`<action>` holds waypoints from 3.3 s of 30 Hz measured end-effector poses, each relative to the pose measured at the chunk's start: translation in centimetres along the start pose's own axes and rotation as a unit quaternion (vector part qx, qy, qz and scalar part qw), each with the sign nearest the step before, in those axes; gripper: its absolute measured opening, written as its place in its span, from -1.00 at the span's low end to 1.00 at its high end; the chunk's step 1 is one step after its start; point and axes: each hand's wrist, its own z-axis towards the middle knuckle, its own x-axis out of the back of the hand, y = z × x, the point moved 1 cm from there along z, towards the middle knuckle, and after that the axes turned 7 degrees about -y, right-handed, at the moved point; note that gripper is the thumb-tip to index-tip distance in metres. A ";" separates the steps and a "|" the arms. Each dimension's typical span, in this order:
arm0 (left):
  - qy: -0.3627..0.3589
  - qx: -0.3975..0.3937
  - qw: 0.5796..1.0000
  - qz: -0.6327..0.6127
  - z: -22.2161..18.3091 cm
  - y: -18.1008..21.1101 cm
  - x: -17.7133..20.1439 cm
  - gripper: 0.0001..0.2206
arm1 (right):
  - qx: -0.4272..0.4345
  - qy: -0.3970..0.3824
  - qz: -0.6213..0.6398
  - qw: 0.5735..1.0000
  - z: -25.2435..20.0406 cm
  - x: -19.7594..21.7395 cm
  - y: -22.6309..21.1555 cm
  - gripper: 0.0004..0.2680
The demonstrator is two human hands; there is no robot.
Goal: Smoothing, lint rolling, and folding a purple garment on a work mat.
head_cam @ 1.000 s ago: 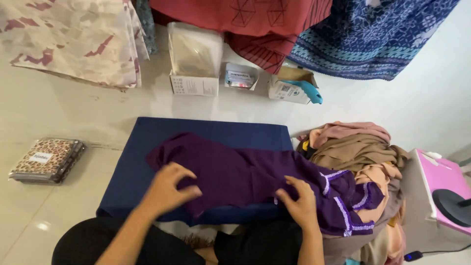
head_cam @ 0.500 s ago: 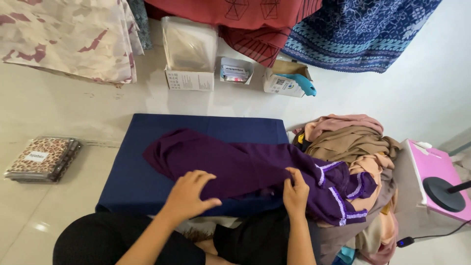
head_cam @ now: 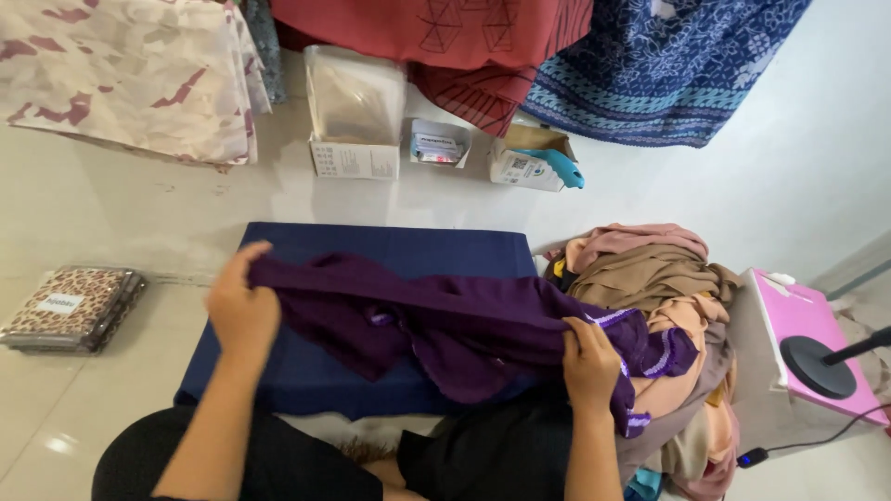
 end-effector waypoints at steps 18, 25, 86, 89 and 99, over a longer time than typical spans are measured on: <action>0.132 0.282 0.928 -0.207 3.5 -13.4 10.4 -0.68 | -0.247 0.047 -0.054 0.966 -5.0 -2.2 11.6 -0.88; 0.119 0.375 0.792 -0.466 6.3 -11.6 12.1 -0.79 | -0.273 -0.026 0.013 0.962 -1.6 -1.7 12.6 -0.80; -0.071 0.383 0.819 -0.420 1.5 -6.9 -2.1 -0.79 | 0.222 -0.576 0.106 0.779 2.4 -8.5 -13.4 -0.37; -0.070 0.385 0.825 -0.409 1.0 -8.2 -1.6 -0.77 | 0.239 -0.583 0.095 0.770 1.8 -9.1 -13.2 -0.45; -0.124 0.367 0.815 -0.430 2.9 -7.8 -3.1 -0.83 | 0.019 -0.367 0.538 0.759 6.7 -14.1 -9.9 -0.88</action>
